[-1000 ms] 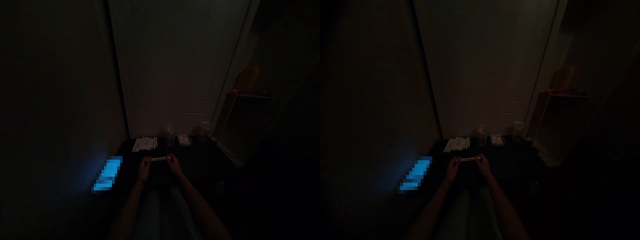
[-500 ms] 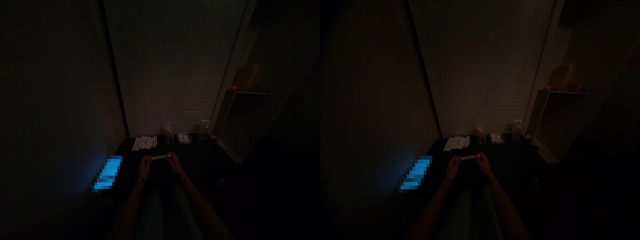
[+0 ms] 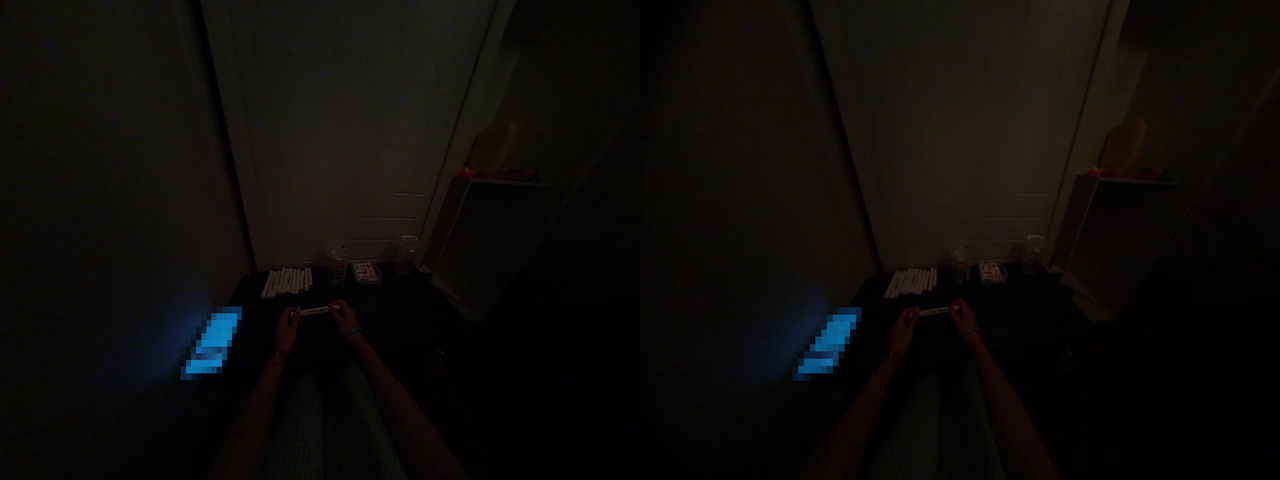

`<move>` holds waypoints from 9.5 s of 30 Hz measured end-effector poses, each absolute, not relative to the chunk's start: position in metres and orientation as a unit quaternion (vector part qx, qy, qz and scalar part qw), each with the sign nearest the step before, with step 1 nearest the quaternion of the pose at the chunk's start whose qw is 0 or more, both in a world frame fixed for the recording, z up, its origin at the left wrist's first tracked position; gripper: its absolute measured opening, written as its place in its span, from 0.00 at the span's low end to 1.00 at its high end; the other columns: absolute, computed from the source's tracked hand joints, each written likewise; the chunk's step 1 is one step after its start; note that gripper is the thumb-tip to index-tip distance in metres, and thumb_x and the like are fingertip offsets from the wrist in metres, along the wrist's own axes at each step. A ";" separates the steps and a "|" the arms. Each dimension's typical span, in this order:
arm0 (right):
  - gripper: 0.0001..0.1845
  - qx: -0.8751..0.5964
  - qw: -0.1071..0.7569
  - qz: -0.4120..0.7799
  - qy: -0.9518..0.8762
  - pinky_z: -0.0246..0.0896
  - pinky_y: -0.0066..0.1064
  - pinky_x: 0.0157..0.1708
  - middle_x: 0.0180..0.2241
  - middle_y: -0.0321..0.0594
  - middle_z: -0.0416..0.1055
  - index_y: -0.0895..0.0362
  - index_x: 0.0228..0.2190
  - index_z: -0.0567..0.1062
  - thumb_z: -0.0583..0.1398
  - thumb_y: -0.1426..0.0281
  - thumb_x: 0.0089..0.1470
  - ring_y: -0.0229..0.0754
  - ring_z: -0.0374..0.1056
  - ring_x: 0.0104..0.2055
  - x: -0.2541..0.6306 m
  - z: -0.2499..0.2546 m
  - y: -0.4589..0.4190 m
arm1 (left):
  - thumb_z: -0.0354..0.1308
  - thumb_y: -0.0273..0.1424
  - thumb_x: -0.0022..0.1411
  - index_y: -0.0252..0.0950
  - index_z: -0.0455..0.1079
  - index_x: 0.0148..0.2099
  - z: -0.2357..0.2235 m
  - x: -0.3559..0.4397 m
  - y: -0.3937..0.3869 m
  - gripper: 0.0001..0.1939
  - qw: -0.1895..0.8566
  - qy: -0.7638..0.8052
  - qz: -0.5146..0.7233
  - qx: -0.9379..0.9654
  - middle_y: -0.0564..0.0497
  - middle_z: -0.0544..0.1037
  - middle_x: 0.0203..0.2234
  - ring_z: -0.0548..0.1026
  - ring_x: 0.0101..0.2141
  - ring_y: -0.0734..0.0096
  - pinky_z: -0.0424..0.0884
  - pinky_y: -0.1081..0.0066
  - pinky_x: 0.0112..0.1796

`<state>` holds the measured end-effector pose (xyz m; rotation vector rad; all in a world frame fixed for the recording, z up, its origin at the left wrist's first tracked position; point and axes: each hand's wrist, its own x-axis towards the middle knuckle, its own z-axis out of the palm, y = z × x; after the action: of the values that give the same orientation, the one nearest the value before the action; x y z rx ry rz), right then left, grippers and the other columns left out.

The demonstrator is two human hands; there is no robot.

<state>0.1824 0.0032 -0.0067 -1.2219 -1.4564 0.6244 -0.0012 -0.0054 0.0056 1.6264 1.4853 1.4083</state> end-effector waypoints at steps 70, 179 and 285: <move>0.16 -0.523 0.542 0.259 -0.604 0.57 0.24 0.29 0.26 0.34 0.68 0.56 0.31 0.69 0.52 0.57 0.49 0.36 0.64 0.29 0.186 0.001 -0.002 | 0.45 0.46 0.54 0.37 0.65 0.31 0.009 0.002 -0.004 0.19 0.243 0.547 0.509 0.619 0.56 0.68 0.19 0.66 0.23 0.75 0.60 0.77 0.26; 0.17 -0.482 0.521 0.319 -0.629 0.59 0.26 0.31 0.29 0.35 0.71 0.56 0.31 0.74 0.55 0.57 0.47 0.38 0.66 0.31 0.177 0.004 0.003 | 0.45 0.44 0.54 0.38 0.61 0.36 0.010 0.003 -0.002 0.15 0.288 0.527 0.579 0.550 0.56 0.66 0.22 0.65 0.25 0.76 0.62 0.75 0.29; 0.13 -0.557 0.571 0.307 -0.519 0.58 0.26 0.29 0.28 0.36 0.68 0.53 0.33 0.69 0.54 0.59 0.48 0.38 0.63 0.30 0.180 -0.002 -0.022 | 0.48 0.47 0.51 0.39 0.67 0.40 0.015 -0.004 -0.025 0.20 0.382 0.537 0.480 0.580 0.51 0.74 0.37 0.71 0.40 0.64 0.66 0.68 0.42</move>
<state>0.1803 -0.0218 -0.0019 -1.3069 -1.2166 0.7208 -0.0042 -0.0255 0.0152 1.4789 1.3699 1.2247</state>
